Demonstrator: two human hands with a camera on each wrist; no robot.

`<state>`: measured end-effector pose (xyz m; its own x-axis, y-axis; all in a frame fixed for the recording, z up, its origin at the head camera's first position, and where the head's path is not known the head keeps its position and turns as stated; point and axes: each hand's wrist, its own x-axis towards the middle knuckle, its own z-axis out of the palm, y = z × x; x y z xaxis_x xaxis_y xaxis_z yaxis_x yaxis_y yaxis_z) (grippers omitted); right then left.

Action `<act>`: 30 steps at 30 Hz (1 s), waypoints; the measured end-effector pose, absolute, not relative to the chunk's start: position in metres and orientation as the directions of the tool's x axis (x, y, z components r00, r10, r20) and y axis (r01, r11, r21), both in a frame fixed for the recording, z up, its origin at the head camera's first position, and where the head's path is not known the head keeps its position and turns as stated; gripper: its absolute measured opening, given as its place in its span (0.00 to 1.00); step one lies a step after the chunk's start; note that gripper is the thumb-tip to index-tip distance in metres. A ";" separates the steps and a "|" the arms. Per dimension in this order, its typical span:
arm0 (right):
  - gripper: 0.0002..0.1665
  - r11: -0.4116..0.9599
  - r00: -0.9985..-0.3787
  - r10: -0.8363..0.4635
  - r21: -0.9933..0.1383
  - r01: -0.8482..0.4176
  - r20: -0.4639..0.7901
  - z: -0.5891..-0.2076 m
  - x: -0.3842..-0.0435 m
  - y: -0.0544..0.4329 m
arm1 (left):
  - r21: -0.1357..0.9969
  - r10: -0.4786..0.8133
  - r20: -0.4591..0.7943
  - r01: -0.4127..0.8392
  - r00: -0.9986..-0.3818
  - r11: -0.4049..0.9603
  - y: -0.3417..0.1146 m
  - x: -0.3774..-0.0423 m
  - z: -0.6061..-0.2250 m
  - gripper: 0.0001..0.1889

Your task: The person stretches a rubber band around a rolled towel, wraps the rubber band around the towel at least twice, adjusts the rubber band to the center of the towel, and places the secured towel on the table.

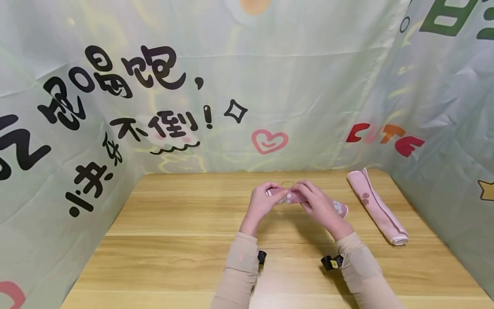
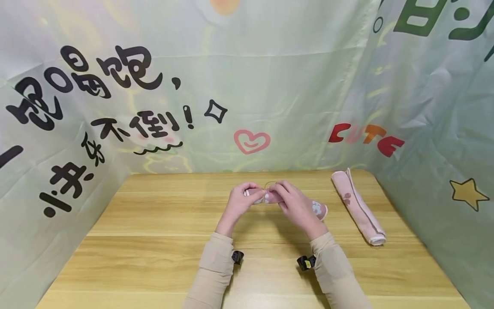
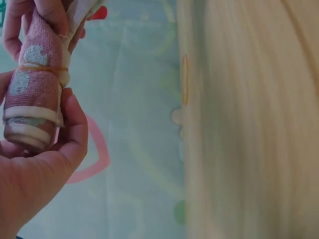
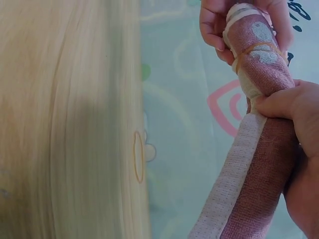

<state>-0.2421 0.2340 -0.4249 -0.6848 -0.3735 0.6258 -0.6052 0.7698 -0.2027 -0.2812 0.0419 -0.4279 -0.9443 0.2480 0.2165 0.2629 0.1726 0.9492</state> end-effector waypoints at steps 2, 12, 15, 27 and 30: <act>0.25 0.770 -0.690 -0.365 -0.214 -0.601 0.625 -0.424 -0.242 0.233 | 0.936 0.264 0.231 0.289 -0.936 0.203 0.039 -0.282 -0.425 0.14; 0.24 0.761 -0.695 -0.335 -0.252 -0.598 0.636 -0.422 -0.244 0.232 | 0.806 0.491 0.265 0.470 -0.830 0.359 0.015 -0.282 -0.402 0.24; 0.24 0.759 -0.685 -0.339 -0.243 -0.604 0.644 -0.424 -0.243 0.230 | 0.720 0.533 0.300 0.554 -0.791 0.418 0.007 -0.279 -0.401 0.26; 0.26 0.737 -0.683 -0.381 -0.241 -0.632 0.623 -0.431 -0.238 0.217 | 0.078 0.606 0.548 0.757 -0.576 0.649 -0.018 -0.270 -0.410 0.26; 0.27 0.735 -0.681 -0.395 -0.233 -0.637 0.616 -0.433 -0.239 0.214 | -0.001 0.629 0.548 0.751 -0.551 0.660 -0.021 -0.273 -0.414 0.25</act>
